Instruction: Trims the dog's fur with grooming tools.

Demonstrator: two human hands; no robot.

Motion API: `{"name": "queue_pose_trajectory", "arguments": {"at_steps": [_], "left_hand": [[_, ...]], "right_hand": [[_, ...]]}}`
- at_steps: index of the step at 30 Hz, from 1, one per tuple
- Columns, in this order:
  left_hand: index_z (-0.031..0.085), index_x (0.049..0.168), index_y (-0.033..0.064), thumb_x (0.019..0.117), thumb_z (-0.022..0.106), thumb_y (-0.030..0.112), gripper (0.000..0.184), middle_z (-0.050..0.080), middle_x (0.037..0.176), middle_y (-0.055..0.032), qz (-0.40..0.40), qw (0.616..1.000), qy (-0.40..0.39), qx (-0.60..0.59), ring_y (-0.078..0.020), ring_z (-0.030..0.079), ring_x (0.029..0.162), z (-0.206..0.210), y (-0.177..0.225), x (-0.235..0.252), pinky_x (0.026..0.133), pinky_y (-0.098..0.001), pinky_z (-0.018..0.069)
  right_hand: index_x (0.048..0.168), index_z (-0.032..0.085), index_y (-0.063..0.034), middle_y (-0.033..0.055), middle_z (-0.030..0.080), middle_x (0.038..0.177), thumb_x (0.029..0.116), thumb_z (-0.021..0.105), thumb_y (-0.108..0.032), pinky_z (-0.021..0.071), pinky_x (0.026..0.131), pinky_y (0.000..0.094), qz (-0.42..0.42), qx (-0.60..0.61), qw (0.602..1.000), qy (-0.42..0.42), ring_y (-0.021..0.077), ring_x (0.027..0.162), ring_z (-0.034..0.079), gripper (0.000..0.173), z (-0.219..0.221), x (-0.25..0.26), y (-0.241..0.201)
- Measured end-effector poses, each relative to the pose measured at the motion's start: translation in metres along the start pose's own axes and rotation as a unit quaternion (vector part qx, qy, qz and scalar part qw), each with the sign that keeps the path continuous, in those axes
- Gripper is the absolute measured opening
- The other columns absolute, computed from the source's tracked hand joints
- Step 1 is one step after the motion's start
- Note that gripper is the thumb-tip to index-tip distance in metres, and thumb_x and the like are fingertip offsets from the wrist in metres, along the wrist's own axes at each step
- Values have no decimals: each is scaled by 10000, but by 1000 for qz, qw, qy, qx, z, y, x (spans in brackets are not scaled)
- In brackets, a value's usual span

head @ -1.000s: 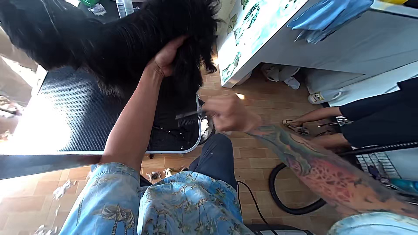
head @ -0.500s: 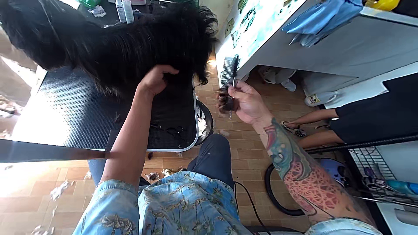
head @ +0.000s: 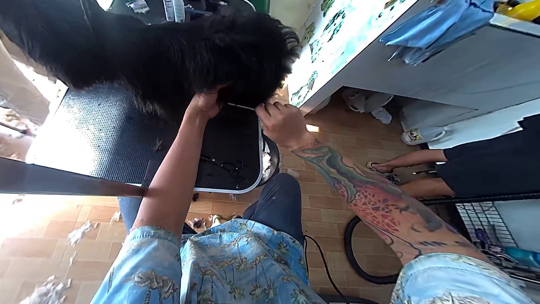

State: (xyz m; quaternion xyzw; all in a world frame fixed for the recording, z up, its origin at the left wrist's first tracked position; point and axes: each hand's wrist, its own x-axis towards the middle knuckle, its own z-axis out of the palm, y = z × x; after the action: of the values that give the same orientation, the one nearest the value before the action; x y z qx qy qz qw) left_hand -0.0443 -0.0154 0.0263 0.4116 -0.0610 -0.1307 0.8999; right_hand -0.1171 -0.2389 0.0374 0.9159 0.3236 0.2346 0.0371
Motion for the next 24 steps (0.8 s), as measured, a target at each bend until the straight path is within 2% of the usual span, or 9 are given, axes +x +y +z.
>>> {"name": "queue_pose_trajectory", "arguments": {"at_steps": [4, 6, 8, 10, 12, 14, 18, 20, 24], "left_hand": [[643, 960, 174, 963, 620, 35, 141, 731, 846, 36, 46, 995, -38, 75, -89, 702, 765, -2, -7, 7, 691, -280, 600], [636, 958, 168, 1012, 577, 92, 110, 719, 838, 59, -25, 986, -71, 149, -50, 689, 759, 5, 2, 7, 691, -238, 587], [694, 1052, 118, 999, 631, 147, 87, 733, 961, 54, -76, 952, -154, 252, -44, 686, 917, 22, 13, 8, 864, -259, 565], [718, 1082, 105, 922, 748, 171, 176, 747, 1024, 40, -60, 932, -196, 300, -62, 696, 995, 34, 12, 17, 939, -296, 561], [694, 1103, 121, 917, 753, 174, 203, 734, 1033, 30, -75, 945, -164, 273, -74, 689, 993, 39, 9, 27, 917, -301, 562], [690, 1060, 131, 925, 730, 123, 141, 743, 985, 28, -77, 961, -140, 226, -75, 704, 945, 43, 6, 29, 870, -284, 582], [702, 1055, 112, 989, 618, 97, 107, 736, 975, 21, -62, 975, -128, 171, -64, 691, 938, 43, -7, 25, 865, -266, 568], [693, 1056, 105, 989, 609, 70, 113, 730, 976, 22, -46, 978, -116, 169, -59, 682, 941, 47, -6, 21, 867, -257, 561], [687, 1008, 142, 1016, 581, 101, 114, 740, 911, 43, -89, 980, -104, 143, -38, 698, 849, 51, -1, 14, 774, -230, 580]], "right_hand": [[1101, 647, 10, 197, 673, 849, 925, 608, -38, 486, 529, 461, -63, -46, 997, 26, 376, 732, 680, 187, -4, -10, 2], [1083, 659, -7, 195, 676, 841, 929, 606, -41, 490, 532, 474, -48, -31, 998, 24, 387, 737, 683, 166, -8, -7, 6], [1042, 671, -31, 193, 683, 856, 929, 594, -43, 501, 555, 498, 2, -8, 1000, 10, 403, 775, 689, 136, -15, 0, 6], [992, 669, -42, 181, 688, 868, 948, 556, -82, 510, 565, 509, 46, 21, 999, -7, 395, 796, 695, 128, -24, 6, 3], [958, 669, -44, 158, 671, 795, 966, 486, -138, 490, 499, 490, 49, 40, 998, -3, 361, 692, 686, 206, -32, 7, 4], [939, 674, -33, 150, 649, 734, 958, 472, -167, 453, 452, 475, 36, 43, 998, 11, 343, 606, 656, 243, -41, 5, 7], [898, 656, -23, 144, 617, 691, 961, 463, -163, 428, 445, 453, -14, 23, 998, 51, 334, 583, 634, 247, -54, 4, 15], [911, 670, -21, 133, 607, 671, 943, 468, -151, 420, 446, 439, -37, 16, 997, 72, 324, 572, 624, 242, -56, 2, 18], [888, 663, -9, 117, 570, 638, 928, 482, -148, 400, 443, 433, -80, 31, 993, 83, 312, 552, 595, 232, -66, -9, 17]]}}
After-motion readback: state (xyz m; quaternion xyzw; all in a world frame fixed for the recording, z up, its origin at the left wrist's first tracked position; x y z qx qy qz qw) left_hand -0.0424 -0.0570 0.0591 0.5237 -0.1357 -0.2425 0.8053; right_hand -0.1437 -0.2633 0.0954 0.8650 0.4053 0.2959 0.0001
